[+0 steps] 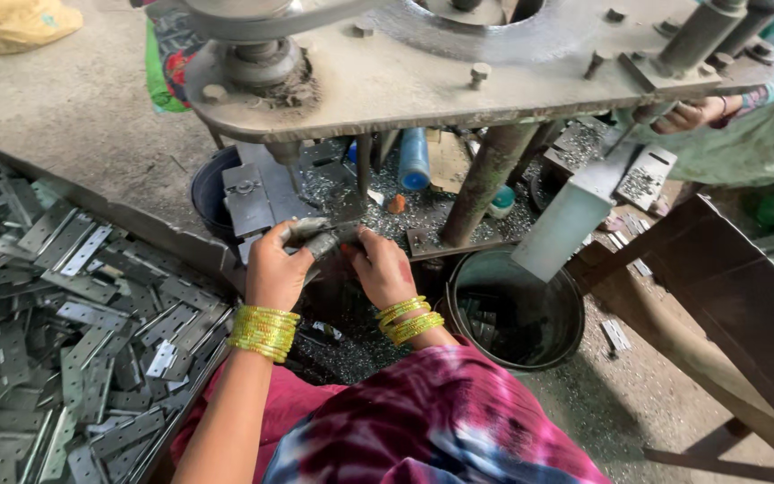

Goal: The person repeatedly places metal hinge pieces into a press machine, activates the press, and removes the processed pieces. The person handles the metal parts by hand and operates the machine lever throughout the clip.

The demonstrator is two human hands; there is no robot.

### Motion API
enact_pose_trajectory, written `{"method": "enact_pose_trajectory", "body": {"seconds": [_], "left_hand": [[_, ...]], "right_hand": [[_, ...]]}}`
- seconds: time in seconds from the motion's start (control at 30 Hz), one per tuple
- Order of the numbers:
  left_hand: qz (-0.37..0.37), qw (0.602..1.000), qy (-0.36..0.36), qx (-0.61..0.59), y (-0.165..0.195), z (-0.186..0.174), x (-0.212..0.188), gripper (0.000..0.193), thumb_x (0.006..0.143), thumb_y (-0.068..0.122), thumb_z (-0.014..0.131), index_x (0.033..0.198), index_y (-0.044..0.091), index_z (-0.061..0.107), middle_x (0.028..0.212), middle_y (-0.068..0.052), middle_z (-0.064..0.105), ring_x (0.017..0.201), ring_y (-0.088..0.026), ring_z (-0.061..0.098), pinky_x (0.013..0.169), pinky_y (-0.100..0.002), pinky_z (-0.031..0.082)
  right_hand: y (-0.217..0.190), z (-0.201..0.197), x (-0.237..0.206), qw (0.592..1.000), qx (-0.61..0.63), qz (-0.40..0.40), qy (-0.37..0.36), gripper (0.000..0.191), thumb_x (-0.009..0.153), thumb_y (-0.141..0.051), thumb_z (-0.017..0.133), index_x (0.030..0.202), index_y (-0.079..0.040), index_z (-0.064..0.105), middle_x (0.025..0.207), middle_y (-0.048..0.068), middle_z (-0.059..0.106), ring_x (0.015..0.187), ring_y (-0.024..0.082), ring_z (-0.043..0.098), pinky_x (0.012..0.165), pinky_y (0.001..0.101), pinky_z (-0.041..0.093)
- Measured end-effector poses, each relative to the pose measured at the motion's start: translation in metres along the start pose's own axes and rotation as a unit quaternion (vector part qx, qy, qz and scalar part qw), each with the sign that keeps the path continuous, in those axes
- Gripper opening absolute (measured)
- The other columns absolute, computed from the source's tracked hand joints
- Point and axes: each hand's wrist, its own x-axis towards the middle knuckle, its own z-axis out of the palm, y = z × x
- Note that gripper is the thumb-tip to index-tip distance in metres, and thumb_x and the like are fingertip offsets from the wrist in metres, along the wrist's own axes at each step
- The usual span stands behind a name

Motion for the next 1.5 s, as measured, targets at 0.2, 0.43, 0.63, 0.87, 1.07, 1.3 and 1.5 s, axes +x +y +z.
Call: {"method": "enact_pose_trajectory", "body": {"seconds": [0.2, 0.43, 0.63, 0.87, 1.07, 1.3, 1.5], "left_hand": [[0.120, 0.958, 0.099, 0.241, -0.005, 0.023, -0.002, 0.021, 0.083, 0.012, 0.084, 0.102, 0.004, 0.078, 0.094, -0.009, 0.080, 0.087, -0.015, 0.068, 0.088, -0.035, 0.048], [-0.037, 0.995, 0.067, -0.062, -0.049, 0.038, -0.014, 0.028, 0.085, 0.018, 0.081, 0.105, 0.001, 0.071, 0.096, -0.006, 0.075, 0.085, -0.012, 0.065, 0.082, -0.032, 0.053], [0.023, 0.963, 0.253, 0.084, -0.091, 0.019, 0.013, 0.029, 0.084, 0.004, 0.068, 0.112, -0.005, 0.066, 0.100, -0.018, 0.074, 0.091, -0.026, 0.073, 0.084, -0.034, 0.054], [0.100, 0.818, 0.021, 0.565, -0.134, 0.037, 0.053, 0.051, 0.074, 0.011, 0.064, 0.120, -0.012, 0.068, 0.143, -0.028, 0.056, 0.133, -0.045, 0.047, 0.107, -0.055, 0.038], [-0.015, 0.821, 0.003, 0.570, -0.132, 0.027, 0.036, 0.038, 0.095, 0.017, 0.056, 0.125, -0.003, 0.069, 0.157, -0.022, 0.046, 0.151, -0.036, 0.036, 0.123, -0.050, 0.023], [-0.037, 0.795, -0.049, 0.603, -0.114, 0.026, 0.055, 0.059, 0.097, 0.041, 0.047, 0.133, -0.004, 0.059, 0.152, -0.019, 0.045, 0.148, -0.034, 0.033, 0.122, -0.052, 0.006], [-0.051, 0.780, -0.060, 0.621, -0.124, 0.021, 0.068, 0.043, 0.104, 0.019, 0.041, 0.136, -0.002, 0.060, 0.158, -0.021, 0.042, 0.150, -0.032, 0.033, 0.126, -0.050, 0.002]], "right_hand": [[-0.015, -0.010, -0.001, 0.997, -0.044, 0.019, 0.062, 0.022, 0.090, -0.014, 0.071, 0.107, -0.001, 0.070, 0.088, 0.022, 0.072, 0.087, 0.041, 0.070, 0.074, 0.0476, 0.053], [-0.009, -0.005, 0.001, 0.991, 0.087, 0.080, 0.056, 0.021, 0.091, -0.012, 0.063, 0.108, -0.005, 0.072, 0.091, 0.012, 0.077, 0.083, 0.028, 0.079, 0.072, 0.0397, 0.059], [-0.012, 0.002, 0.004, 0.993, -0.064, 0.054, 0.088, 0.055, 0.095, -0.029, 0.070, 0.141, -0.005, 0.051, 0.110, 0.018, 0.075, 0.095, 0.037, 0.071, 0.079, 0.0454, 0.054], [-0.027, -0.007, 0.007, 0.993, -0.095, 0.071, 0.029, 0.045, 0.095, -0.034, 0.068, 0.132, -0.010, 0.059, 0.112, 0.014, 0.075, 0.102, 0.036, 0.071, 0.084, 0.0458, 0.054], [-0.045, -0.013, 0.012, 0.977, -0.147, 0.130, -0.080, 0.042, 0.090, -0.040, 0.069, 0.125, -0.016, 0.065, 0.102, 0.013, 0.077, 0.098, 0.036, 0.072, 0.082, 0.0469, 0.054], [-0.027, -0.007, 0.009, 0.958, -0.180, 0.146, -0.167, 0.045, 0.089, -0.046, 0.068, 0.124, -0.019, 0.066, 0.097, 0.013, 0.078, 0.093, 0.037, 0.072, 0.079, 0.0488, 0.055], [0.056, 0.016, -0.057, 0.930, -0.208, 0.196, -0.230, 0.051, 0.085, -0.040, 0.071, 0.127, -0.014, 0.059, 0.097, 0.023, 0.073, 0.092, 0.042, 0.071, 0.077, 0.0522, 0.057]]}}
